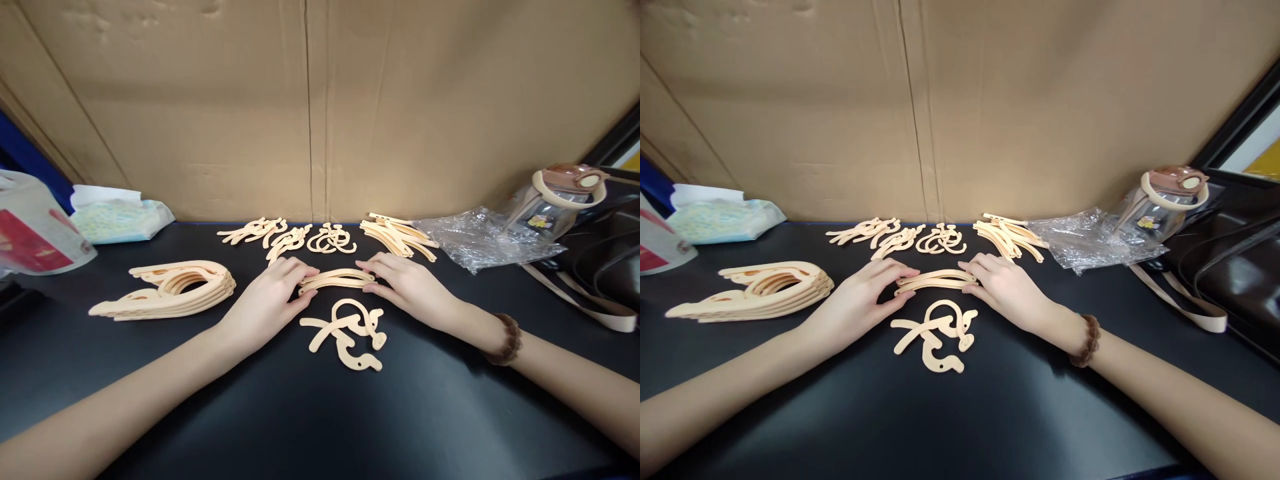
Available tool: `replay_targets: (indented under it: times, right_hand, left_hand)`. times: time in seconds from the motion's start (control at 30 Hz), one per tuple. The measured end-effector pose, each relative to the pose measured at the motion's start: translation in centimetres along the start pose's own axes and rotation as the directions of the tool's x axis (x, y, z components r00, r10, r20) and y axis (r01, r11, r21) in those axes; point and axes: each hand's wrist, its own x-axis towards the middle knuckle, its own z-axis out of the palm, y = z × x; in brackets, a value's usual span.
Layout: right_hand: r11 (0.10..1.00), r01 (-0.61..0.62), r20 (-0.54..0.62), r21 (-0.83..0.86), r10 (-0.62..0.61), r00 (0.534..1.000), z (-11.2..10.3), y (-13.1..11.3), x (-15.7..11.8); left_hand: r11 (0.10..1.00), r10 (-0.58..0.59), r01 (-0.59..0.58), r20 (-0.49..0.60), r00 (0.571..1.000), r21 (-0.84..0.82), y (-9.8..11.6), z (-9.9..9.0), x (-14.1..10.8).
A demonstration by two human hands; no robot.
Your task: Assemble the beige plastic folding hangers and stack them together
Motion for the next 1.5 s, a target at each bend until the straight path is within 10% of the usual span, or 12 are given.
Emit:
replay_targets:
  times: [1.5]
  right_hand:
    - [0.969,-0.006,0.101,0.247,-0.020,0.995,-0.7,2.2,0.1]
  left_hand:
    - [0.956,-0.232,0.239,0.056,0.971,-0.170,-0.3,-1.0,0.6]
